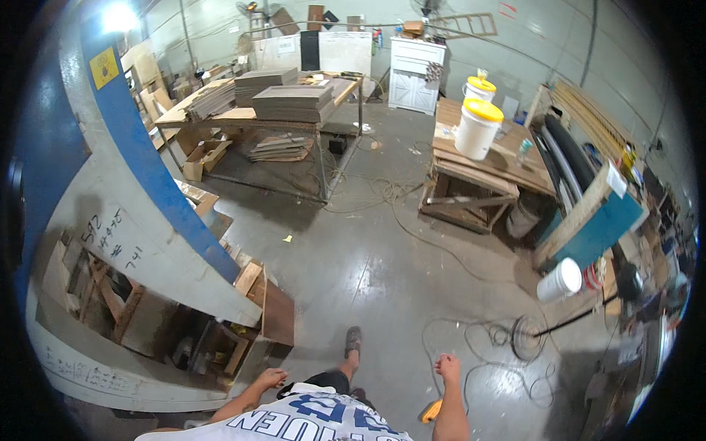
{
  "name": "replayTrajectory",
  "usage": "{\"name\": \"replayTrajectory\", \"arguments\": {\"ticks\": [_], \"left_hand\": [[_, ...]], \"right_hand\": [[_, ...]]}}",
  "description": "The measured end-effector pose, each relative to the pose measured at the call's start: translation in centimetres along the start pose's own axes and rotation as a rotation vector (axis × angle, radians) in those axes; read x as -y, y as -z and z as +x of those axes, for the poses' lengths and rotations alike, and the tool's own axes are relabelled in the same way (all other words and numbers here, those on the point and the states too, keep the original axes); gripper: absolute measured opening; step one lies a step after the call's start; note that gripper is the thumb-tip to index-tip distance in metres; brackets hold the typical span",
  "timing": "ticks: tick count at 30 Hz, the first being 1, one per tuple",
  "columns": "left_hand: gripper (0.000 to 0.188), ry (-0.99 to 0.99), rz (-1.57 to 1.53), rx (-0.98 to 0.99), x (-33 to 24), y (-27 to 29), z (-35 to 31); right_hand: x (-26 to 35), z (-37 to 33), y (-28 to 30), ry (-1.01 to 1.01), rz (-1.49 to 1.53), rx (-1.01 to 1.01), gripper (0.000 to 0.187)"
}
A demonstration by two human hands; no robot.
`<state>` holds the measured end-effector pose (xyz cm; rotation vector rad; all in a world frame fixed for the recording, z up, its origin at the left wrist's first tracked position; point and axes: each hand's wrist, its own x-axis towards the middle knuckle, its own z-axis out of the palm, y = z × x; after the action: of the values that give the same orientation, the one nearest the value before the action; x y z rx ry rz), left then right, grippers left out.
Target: The person applies glue from a bag onto a wooden frame, places a wood panel onto it, and secures the pieces using a pneumatic nail gun and a hammer. They stack the assembled door onto a pile and walk across the workshop to press buttons on a machine control panel.
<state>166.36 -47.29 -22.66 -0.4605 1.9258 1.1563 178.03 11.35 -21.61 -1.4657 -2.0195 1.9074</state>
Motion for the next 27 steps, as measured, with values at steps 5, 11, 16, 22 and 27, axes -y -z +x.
{"name": "replayTrajectory", "arguments": {"ticks": [5, 11, 16, 22, 27], "left_hand": [[0.028, 0.237, -0.128, -0.131, -1.5, -0.3, 5.1], [0.028, 0.130, 0.326, -0.046, -12.5, 0.7, 14.3], [0.032, -0.161, -0.012, -0.167, -29.7, -1.1, 22.6], [0.031, -0.272, 0.122, -0.167, -42.8, -2.3, 29.9], [0.025, -0.079, 0.182, -0.103, -44.6, -3.7, 32.7]], "right_hand": [[2.8, 6.6, -4.3, -0.045, -0.292, 0.174, 0.022], [-8.0, 12.5, -9.1, 0.801, -1.135, 0.455, 0.029], [2.4, 15.3, -11.9, 0.491, -0.888, 0.335, 0.029], [11.4, 24.9, -11.1, 0.186, -0.600, 0.237, 0.028], [19.9, 34.9, -11.7, -0.029, -0.323, 0.193, 0.028]]}}
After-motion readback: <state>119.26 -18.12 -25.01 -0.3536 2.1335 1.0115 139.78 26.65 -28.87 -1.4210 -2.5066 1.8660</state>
